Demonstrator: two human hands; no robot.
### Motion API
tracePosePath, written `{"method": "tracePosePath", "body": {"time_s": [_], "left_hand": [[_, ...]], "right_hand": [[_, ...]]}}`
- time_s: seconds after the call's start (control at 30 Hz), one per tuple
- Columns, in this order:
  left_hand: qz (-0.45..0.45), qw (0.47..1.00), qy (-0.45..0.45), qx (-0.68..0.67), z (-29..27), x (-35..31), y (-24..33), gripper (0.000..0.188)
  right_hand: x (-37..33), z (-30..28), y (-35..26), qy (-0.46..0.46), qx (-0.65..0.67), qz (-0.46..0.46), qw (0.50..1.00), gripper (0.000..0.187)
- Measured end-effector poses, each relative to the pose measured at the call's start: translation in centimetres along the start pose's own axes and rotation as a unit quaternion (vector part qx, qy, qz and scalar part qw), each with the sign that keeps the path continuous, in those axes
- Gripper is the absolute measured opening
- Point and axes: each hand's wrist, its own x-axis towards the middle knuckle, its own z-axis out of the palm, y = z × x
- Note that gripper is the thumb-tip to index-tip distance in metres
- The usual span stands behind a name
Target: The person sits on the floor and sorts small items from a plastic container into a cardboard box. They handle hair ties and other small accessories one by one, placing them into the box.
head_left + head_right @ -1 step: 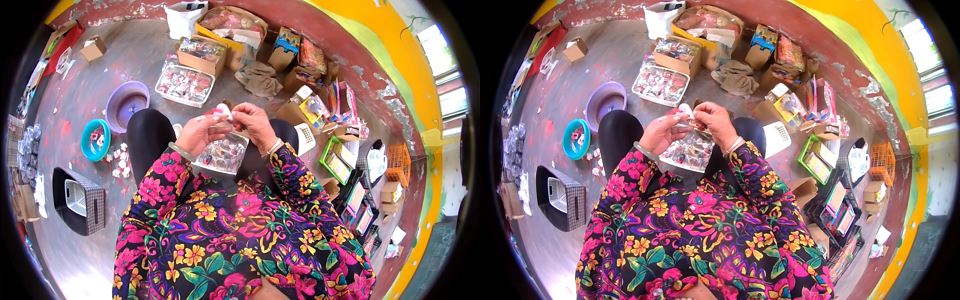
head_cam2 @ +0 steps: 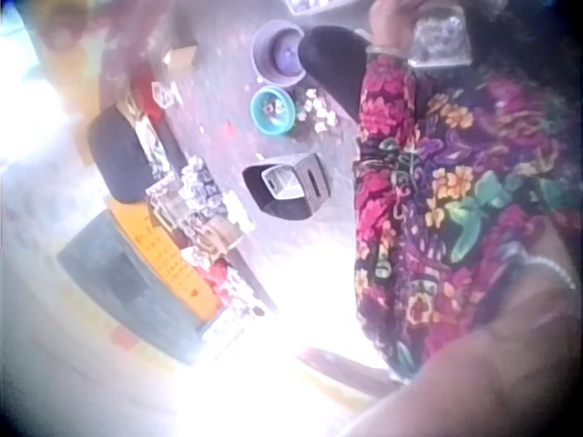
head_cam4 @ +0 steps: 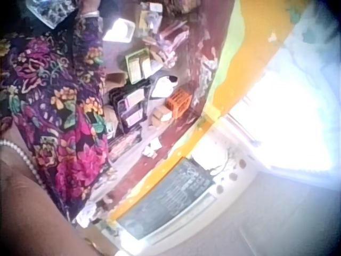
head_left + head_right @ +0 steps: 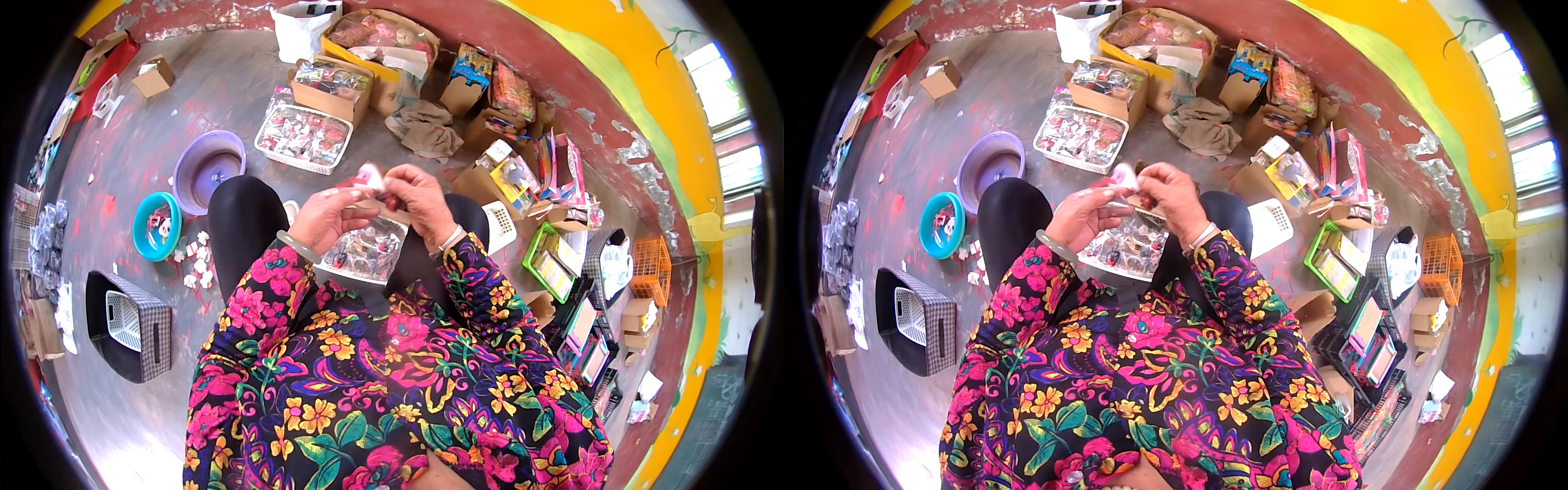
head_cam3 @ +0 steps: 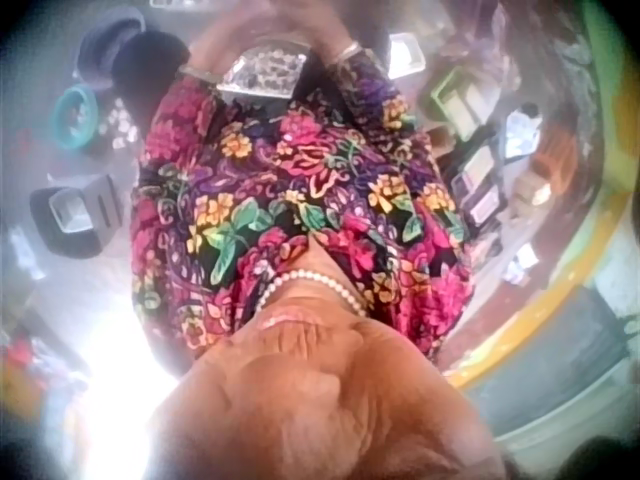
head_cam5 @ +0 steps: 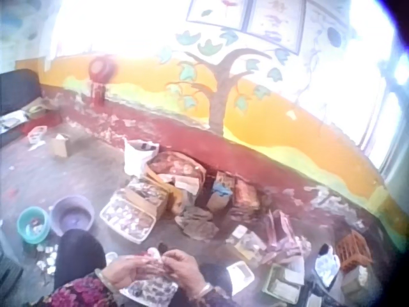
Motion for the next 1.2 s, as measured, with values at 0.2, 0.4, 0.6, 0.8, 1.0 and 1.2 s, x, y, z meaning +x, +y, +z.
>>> {"method": "tracePosePath", "body": {"time_s": [0.2, 0.4, 0.6, 0.8, 1.0, 1.2], "left_hand": [[-0.044, 0.99, 0.076, 0.108, -1.0, 0.1, -0.7, 0.032], [-0.073, 0.965, 0.143, 0.206, -1.3, 0.9, -1.8, 0.024], [-0.073, 0.965, 0.141, 0.208, -1.9, 0.9, -2.3, 0.027], [-0.082, 0.965, 0.107, 0.227, -2.3, 1.2, -2.5, 0.025], [-0.05, 0.958, 0.086, 0.269, -1.9, 1.2, -2.5, 0.027], [-0.035, 0.941, 0.052, 0.332, -2.1, 1.3, -3.0, 0.03]], "right_hand": [[0.1, -1.0, -2.1, -0.007, 0.023, -0.045, 0.999, 0.013], [-0.8, -0.2, -1.5, -0.064, -0.103, -0.051, 0.991, 0.008], [-0.6, 0.7, -0.6, -0.068, -0.401, -0.295, 0.865, 0.008], [-0.5, 0.2, -0.3, -0.101, -0.449, -0.302, 0.835, 0.013], [-0.5, 0.0, -0.4, -0.118, -0.468, -0.278, 0.831, 0.016], [-0.5, -0.2, -0.1, -0.153, -0.482, -0.279, 0.816, 0.014]]}}
